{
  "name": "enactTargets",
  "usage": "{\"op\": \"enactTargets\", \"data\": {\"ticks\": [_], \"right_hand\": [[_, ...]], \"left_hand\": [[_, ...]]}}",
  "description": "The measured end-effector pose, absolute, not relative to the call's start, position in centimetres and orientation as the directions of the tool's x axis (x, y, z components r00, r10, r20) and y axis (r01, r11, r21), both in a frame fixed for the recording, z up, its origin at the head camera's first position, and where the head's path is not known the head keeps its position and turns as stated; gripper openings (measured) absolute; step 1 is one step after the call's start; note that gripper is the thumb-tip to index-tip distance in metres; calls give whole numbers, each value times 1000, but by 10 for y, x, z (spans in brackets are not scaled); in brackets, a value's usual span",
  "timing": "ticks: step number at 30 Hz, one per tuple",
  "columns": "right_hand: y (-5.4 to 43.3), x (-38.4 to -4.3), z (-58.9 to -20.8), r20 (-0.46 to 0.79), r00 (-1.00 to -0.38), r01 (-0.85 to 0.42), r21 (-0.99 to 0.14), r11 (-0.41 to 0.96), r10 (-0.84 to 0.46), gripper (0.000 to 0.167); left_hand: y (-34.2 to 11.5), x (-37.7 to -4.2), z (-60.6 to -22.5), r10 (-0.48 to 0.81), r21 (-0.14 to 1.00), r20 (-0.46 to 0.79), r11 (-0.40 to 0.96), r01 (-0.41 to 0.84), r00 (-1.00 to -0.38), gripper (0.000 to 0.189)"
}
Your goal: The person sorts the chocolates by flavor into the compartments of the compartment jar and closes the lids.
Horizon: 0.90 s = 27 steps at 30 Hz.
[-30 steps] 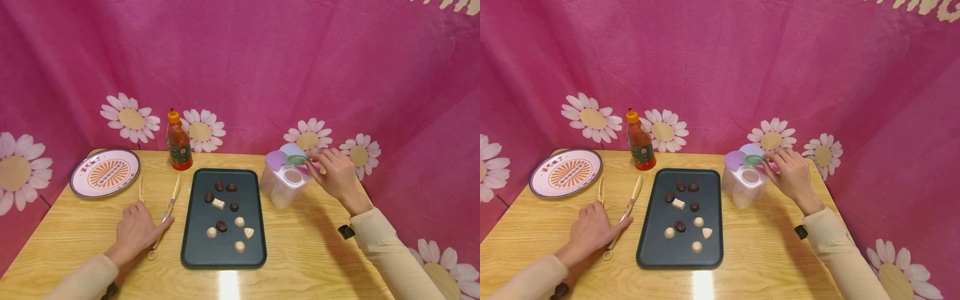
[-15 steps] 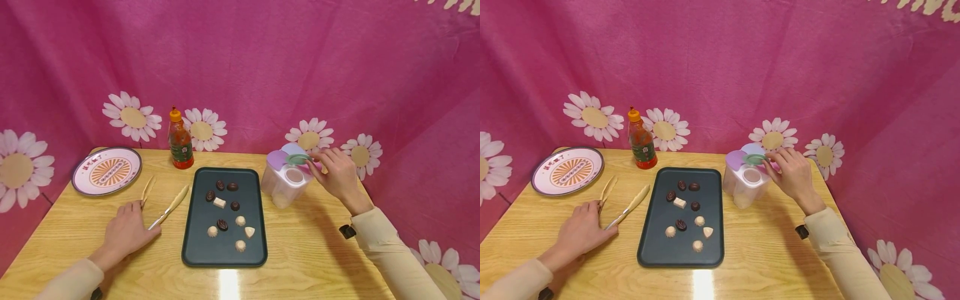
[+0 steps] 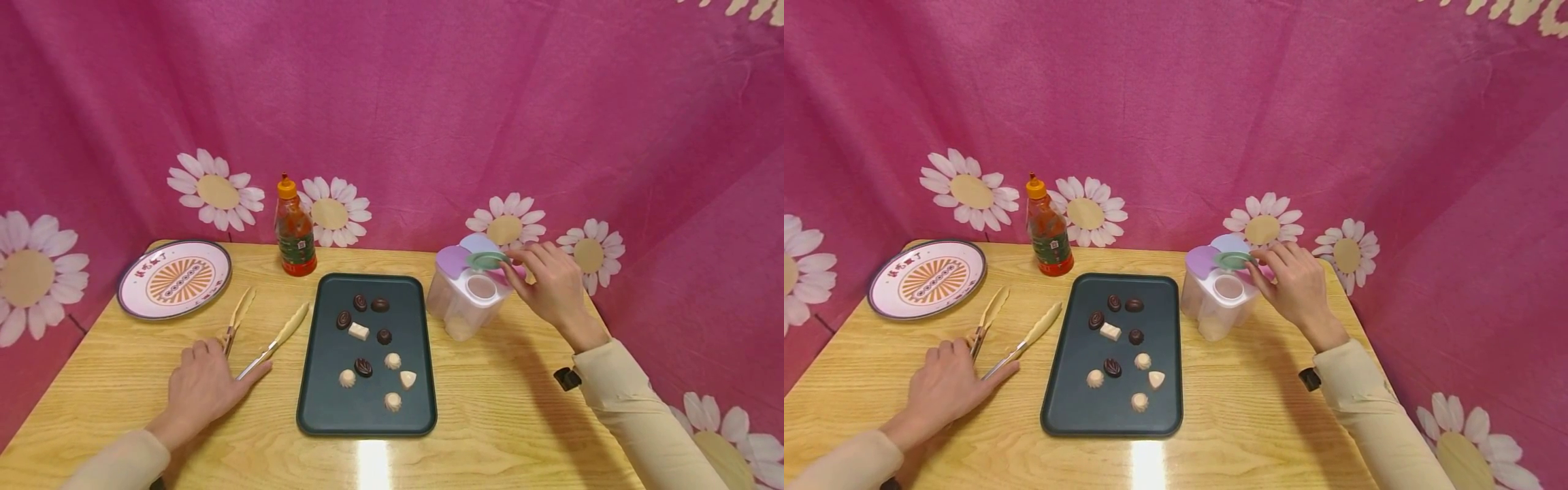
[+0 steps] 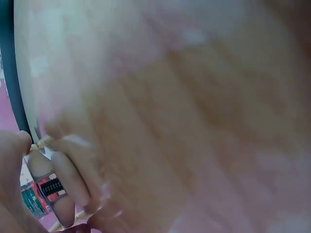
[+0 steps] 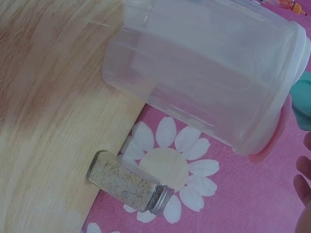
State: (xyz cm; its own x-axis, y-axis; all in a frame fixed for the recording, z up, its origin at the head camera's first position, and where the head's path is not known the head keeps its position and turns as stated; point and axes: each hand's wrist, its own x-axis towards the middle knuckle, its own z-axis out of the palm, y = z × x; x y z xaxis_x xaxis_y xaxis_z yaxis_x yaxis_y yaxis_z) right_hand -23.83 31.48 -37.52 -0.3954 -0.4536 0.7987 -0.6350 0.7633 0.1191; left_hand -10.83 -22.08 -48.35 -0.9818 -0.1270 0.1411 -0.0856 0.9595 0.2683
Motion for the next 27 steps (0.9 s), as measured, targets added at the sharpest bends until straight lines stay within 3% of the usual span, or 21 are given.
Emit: {"op": "enactTargets", "data": {"ticks": [11, 27], "right_hand": [[316, -238, -376, 794, -398, -637, 122, 761, -460, 26], [316, -238, -377, 796, -400, -631, 120, 766, -454, 26]], "left_hand": [[-221, -113, -473, -95, 238, 161, 970, -55, -982, 91], [-223, -115, -409, 96, 208, 223, 968, 143, -970, 86]]}}
